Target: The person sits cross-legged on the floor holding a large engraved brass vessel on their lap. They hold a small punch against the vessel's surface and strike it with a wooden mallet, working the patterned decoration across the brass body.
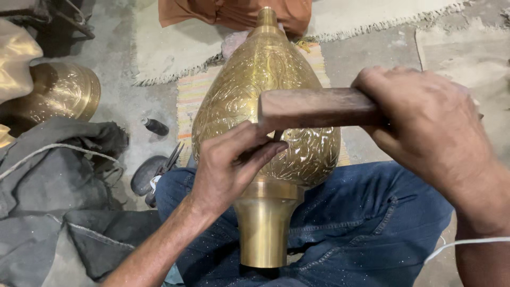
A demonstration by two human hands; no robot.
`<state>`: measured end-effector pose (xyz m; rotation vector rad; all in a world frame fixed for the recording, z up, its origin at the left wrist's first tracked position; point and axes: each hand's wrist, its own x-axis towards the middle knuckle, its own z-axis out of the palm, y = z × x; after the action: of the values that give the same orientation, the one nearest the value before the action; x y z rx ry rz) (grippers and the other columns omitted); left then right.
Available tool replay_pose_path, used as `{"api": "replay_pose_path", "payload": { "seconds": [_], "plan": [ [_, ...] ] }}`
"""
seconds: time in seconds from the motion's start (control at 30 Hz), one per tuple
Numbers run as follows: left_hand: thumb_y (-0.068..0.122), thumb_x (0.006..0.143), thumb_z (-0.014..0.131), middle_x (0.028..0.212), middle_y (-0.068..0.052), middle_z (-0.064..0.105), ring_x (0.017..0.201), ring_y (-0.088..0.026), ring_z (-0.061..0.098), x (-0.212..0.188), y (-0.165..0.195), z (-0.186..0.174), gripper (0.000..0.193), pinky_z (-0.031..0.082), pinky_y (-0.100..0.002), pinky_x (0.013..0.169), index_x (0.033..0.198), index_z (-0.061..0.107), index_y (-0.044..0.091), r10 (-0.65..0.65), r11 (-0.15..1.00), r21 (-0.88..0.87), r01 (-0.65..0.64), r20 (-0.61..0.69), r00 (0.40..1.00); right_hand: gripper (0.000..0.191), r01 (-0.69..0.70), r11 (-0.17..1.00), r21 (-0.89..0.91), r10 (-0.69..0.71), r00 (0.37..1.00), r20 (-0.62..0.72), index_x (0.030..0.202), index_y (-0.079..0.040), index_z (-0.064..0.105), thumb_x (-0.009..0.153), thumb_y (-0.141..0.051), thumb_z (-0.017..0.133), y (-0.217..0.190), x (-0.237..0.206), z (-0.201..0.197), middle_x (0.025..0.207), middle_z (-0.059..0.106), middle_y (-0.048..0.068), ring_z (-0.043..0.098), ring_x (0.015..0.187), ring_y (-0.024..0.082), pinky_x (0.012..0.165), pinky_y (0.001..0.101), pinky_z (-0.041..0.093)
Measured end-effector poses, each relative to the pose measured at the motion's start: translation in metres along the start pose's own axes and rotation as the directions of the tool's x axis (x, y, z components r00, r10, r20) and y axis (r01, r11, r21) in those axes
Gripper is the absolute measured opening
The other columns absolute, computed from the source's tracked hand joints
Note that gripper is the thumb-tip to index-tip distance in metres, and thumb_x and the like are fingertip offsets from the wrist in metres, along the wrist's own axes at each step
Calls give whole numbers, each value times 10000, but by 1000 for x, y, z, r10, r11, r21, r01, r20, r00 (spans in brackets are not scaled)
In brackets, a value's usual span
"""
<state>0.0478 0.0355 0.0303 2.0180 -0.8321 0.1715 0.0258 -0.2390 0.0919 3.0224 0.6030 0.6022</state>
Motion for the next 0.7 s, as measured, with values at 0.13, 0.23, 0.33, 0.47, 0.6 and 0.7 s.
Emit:
{"api": "replay_pose_path", "payload": {
  "seconds": [0.13, 0.23, 0.33, 0.47, 0.6, 0.7],
  "plan": [
    [126, 931, 761, 1006, -81, 786, 828, -151, 789, -4, -9, 2, 328, 677, -257, 647, 1247, 702, 62, -19, 999, -35, 21, 43, 999, 292, -304, 783, 543, 287, 951, 117, 1105, -6, 555, 938, -114, 769, 5, -6, 15, 778, 666, 140, 685, 691, 222, 593, 374, 548],
    [68, 1010, 717, 1100, -120, 769, 963, -205, 788, -15, -21, -8, 126, 707, -300, 792, 1135, 723, 61, 36, 993, -111, -50, -125, 992, 279, -302, 820, 487, 308, 949, 70, 1120, -7, 571, 949, -107, 768, 20, -20, 37, 840, 670, 130, 688, 747, 213, 618, 364, 547],
    [65, 1123, 654, 1015, -108, 766, 939, -203, 789, -32, -45, -24, 107, 699, -321, 838, 1206, 665, -1, -194, 958, -282, 43, -532, 824, 306, -390, 662, 640, 460, 886, 64, 1180, 2, 566, 995, -123, 775, 32, -37, 79, 875, 679, 105, 678, 754, 192, 628, 333, 555],
    [88, 1081, 662, 999, -97, 722, 881, -192, 754, -56, -95, -25, 295, 669, -297, 745, 1344, 596, -26, -347, 930, -365, 51, -820, 455, 301, -407, 308, 860, 714, 696, 73, 1207, -2, 544, 1046, -100, 779, 38, -52, 153, 901, 670, 83, 621, 704, 145, 599, 296, 483],
    [93, 1062, 667, 997, -91, 721, 845, -164, 731, -87, -138, 4, 307, 644, -274, 681, 1333, 609, -38, -461, 887, -431, 167, -845, 271, 222, -393, 226, 891, 709, 694, 126, 1110, 17, 566, 1053, -58, 767, 49, -70, 194, 895, 675, 70, 667, 777, 125, 688, 264, 532],
    [103, 1059, 656, 986, -86, 712, 844, -162, 734, -99, -162, 24, 301, 664, -284, 694, 1317, 595, -41, -493, 870, -465, 164, -829, 264, 189, -476, 204, 855, 732, 655, 190, 1043, 19, 581, 1061, -62, 750, 60, -78, 200, 843, 668, 86, 648, 694, 130, 639, 285, 503]
  ]
}}
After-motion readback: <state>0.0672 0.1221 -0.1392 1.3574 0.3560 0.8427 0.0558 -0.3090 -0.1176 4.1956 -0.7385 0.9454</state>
